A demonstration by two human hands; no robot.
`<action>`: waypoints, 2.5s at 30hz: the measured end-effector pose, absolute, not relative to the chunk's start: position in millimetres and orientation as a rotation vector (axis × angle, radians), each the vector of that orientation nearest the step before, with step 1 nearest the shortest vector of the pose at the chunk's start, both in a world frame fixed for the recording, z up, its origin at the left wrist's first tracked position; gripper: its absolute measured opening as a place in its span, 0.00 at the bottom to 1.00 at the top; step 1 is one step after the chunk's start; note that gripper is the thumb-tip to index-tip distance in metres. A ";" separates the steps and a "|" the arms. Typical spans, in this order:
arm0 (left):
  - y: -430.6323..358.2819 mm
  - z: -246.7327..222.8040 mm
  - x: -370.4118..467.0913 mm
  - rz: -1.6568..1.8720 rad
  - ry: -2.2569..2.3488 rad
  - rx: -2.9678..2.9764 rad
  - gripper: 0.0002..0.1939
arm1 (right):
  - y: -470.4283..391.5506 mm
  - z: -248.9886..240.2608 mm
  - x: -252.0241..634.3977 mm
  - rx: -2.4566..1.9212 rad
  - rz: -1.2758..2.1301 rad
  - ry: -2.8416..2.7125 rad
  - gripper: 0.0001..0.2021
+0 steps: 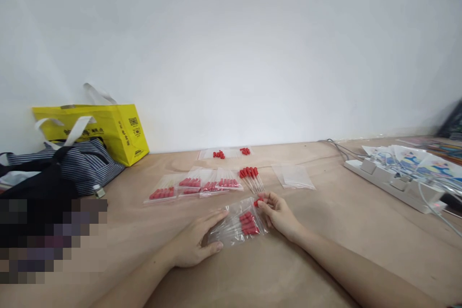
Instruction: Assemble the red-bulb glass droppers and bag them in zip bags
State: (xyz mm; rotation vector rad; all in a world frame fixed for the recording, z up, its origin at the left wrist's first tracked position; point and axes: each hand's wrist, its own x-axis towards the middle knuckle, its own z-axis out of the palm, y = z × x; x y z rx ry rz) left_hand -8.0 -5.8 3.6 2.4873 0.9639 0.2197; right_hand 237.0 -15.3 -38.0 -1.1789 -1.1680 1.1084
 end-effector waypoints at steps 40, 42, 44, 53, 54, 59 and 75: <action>11.4 -7.5 -3.6 0.664 1.147 2.555 0.20 | -15.6 -29.0 254.8 -1.373 0.641 -1.933 0.07; 8.5 -6.2 0.5 0.780 1.191 2.561 0.16 | -22.5 -26.4 253.2 -1.425 0.546 -1.968 0.09; 0.0 -4.4 6.0 0.825 1.211 2.568 0.10 | -29.2 -23.8 251.0 -1.456 0.446 -1.993 0.11; -39.6 -11.1 32.3 0.684 1.148 2.678 0.10 | -46.6 -21.5 220.4 -1.456 0.104 -2.139 0.14; -39.1 -11.8 32.1 0.696 1.148 2.680 0.07 | -47.0 -22.0 217.9 -1.444 0.078 -2.148 0.13; -29.8 -15.2 25.9 0.733 1.229 2.669 0.05 | -42.8 -26.8 218.8 -1.388 0.064 -2.133 0.06; -25.8 -7.4 22.7 0.631 1.351 2.568 0.07 | -30.5 -25.4 196.1 -1.480 -0.329 -2.129 0.19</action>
